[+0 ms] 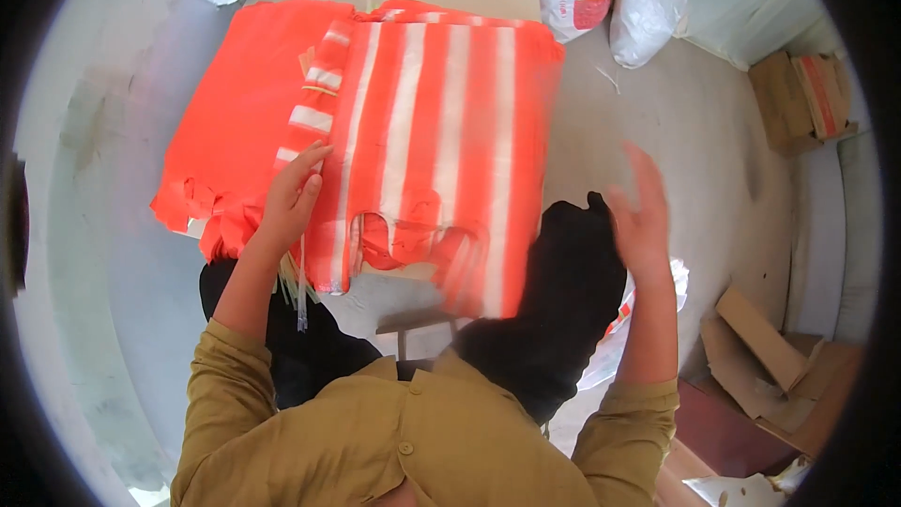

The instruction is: The person folds striped plastic bags into compact bundles by hand and secures each bundle by tying it with a string.

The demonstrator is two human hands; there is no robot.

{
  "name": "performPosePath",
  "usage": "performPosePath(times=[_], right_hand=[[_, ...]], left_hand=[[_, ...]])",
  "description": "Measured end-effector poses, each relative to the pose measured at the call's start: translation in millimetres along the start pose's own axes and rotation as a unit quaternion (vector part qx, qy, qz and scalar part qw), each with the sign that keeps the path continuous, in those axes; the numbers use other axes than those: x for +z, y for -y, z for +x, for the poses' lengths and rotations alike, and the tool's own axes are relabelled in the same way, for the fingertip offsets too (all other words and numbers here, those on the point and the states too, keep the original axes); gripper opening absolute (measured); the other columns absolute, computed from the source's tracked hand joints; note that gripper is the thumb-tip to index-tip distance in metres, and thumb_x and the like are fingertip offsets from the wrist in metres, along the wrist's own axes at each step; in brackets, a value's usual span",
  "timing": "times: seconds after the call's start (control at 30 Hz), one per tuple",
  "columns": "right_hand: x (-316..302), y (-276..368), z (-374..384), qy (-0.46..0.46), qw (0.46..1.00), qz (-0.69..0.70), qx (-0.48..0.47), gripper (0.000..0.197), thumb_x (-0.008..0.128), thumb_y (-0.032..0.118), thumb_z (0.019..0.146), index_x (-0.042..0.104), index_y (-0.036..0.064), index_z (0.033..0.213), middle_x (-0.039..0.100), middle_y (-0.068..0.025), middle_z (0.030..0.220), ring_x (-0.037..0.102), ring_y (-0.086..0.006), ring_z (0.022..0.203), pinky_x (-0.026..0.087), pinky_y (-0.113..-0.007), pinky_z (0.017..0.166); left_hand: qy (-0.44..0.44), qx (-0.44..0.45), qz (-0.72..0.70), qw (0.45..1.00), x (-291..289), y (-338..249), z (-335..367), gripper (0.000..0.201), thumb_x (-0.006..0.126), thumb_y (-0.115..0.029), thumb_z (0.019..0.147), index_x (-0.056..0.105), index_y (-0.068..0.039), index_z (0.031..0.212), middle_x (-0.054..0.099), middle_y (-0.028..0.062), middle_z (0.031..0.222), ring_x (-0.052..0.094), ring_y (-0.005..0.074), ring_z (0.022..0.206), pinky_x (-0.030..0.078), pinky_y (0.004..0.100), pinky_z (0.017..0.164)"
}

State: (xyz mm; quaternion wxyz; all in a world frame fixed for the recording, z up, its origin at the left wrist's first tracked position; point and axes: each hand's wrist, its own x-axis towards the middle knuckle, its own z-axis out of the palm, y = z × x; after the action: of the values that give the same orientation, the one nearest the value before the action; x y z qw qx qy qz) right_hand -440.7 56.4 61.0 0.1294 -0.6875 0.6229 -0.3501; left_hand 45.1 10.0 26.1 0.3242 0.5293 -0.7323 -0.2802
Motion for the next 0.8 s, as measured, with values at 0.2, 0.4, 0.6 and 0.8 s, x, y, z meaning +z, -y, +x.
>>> performPosePath(times=[0.2,0.4,0.6,0.8], right_hand=[[116.7,103.6,59.5,0.287,0.919,-0.136,-0.232,0.058,0.066,0.014,0.093,0.05,0.0097,0.148,0.042,-0.0158,0.158,0.035,-0.0393,0.147,0.032,-0.048,0.121],[171.8,119.0,77.1,0.282,0.925,-0.079,-0.243,0.046,0.068,0.019,0.091,0.061,0.0059,0.135,0.05,-0.0173,0.149,0.044,-0.0392,0.139,0.037,-0.048,0.116],[149.0,129.5,67.8,0.356,0.922,-0.004,-0.151,0.047,0.076,0.019,0.084,0.064,0.0029,0.127,0.066,-0.0158,0.121,0.061,-0.0354,0.115,0.05,-0.044,0.098],[144.1,120.7,59.0,0.381,0.915,0.013,-0.132,0.043,0.081,0.018,0.079,0.067,0.0006,0.116,0.067,-0.0152,0.103,0.065,-0.0329,0.094,0.054,-0.038,0.084]], left_hand=[[0.012,0.06,0.055,0.997,-6.7,8.7,-8.3,0.035,0.062,-0.008,0.094,0.064,-0.004,0.129,0.06,0.0161,0.141,0.053,0.035,0.137,0.045,0.0452,0.11],[0.081,0.153,0.147,0.974,1.2,0.3,1.5,0.037,0.07,-0.008,0.086,0.067,-0.006,0.122,0.06,0.0134,0.14,0.052,0.0356,0.136,0.044,0.0487,0.111],[0.095,0.147,0.175,0.969,4.8,1.3,7.1,0.029,0.075,-0.013,0.084,0.068,-0.007,0.112,0.063,0.0117,0.133,0.054,0.0345,0.133,0.045,0.05,0.109],[0.079,0.119,0.212,0.967,9.8,-8.7,8.7,0.026,0.073,-0.009,0.084,0.067,-0.006,0.109,0.064,0.0111,0.13,0.055,0.0342,0.132,0.044,0.0504,0.109]])
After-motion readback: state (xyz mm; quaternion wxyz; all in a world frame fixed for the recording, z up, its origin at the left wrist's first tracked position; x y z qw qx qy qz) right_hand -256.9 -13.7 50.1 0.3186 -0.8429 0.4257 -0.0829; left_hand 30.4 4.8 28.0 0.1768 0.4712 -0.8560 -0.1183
